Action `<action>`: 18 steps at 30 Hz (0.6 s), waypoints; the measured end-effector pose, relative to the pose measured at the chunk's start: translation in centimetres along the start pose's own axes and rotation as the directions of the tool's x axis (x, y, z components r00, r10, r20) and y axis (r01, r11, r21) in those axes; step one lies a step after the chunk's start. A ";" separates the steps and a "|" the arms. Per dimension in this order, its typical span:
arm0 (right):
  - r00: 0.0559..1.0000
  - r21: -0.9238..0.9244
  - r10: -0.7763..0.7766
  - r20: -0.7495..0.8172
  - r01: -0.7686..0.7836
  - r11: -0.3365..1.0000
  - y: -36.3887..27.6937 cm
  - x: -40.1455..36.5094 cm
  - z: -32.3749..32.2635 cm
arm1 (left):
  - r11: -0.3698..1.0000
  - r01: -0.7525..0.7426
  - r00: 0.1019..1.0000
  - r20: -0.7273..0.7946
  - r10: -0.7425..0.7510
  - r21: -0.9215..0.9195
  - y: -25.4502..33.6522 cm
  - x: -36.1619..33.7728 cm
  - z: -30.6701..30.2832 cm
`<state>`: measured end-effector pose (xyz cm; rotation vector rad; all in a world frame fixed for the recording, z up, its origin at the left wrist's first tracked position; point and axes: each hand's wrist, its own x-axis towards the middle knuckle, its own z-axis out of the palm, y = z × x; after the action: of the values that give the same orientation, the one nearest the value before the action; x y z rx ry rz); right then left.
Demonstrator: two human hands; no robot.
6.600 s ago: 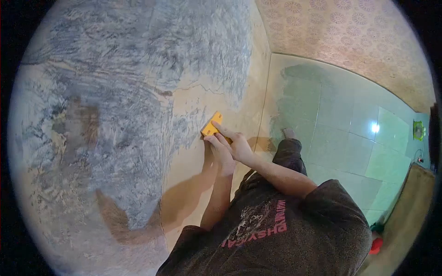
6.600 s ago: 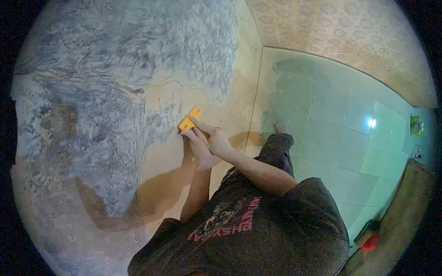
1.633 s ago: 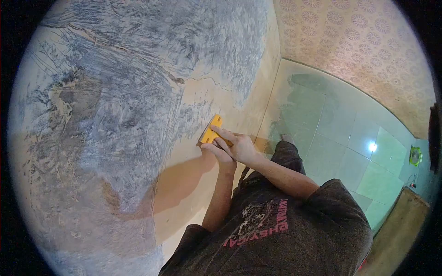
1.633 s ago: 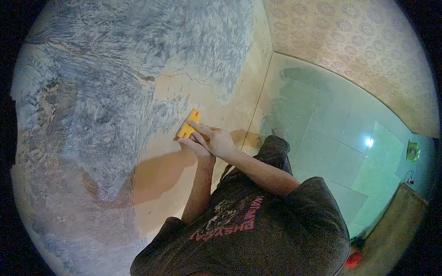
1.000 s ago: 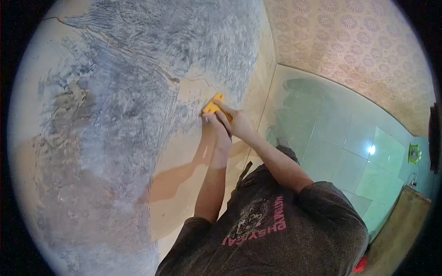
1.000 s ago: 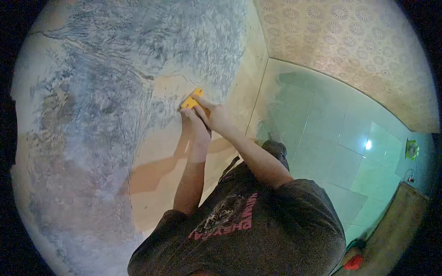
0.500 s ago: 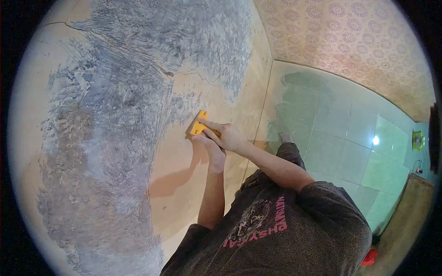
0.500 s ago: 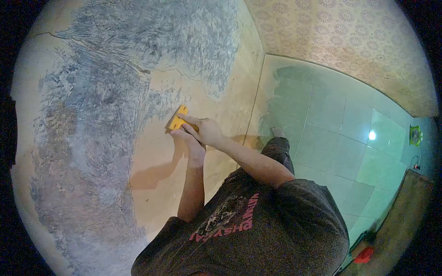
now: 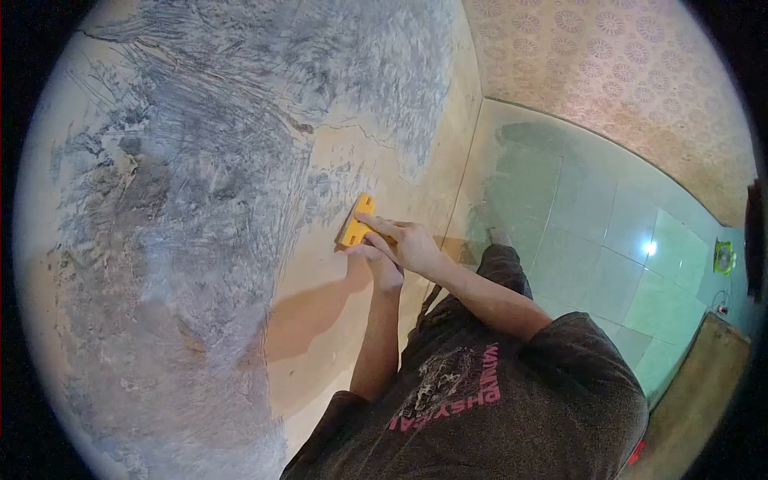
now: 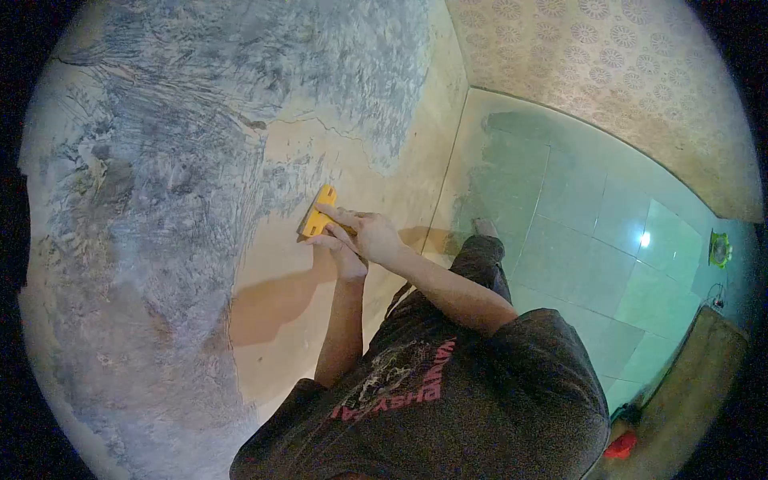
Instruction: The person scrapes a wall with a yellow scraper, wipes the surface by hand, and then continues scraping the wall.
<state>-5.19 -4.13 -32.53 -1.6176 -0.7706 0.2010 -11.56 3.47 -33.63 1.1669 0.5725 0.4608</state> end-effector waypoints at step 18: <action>1.000 -0.084 0.024 -0.001 -0.024 0.996 -0.5 1.0 -0.6 | 0.996 0.088 0.996 0.005 -0.088 -0.013 -0.5 2.4 0.4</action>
<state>-4.32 -4.05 -31.68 -1.7067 -0.7688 0.1875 -9.42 4.49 -34.37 1.1255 0.6139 0.3855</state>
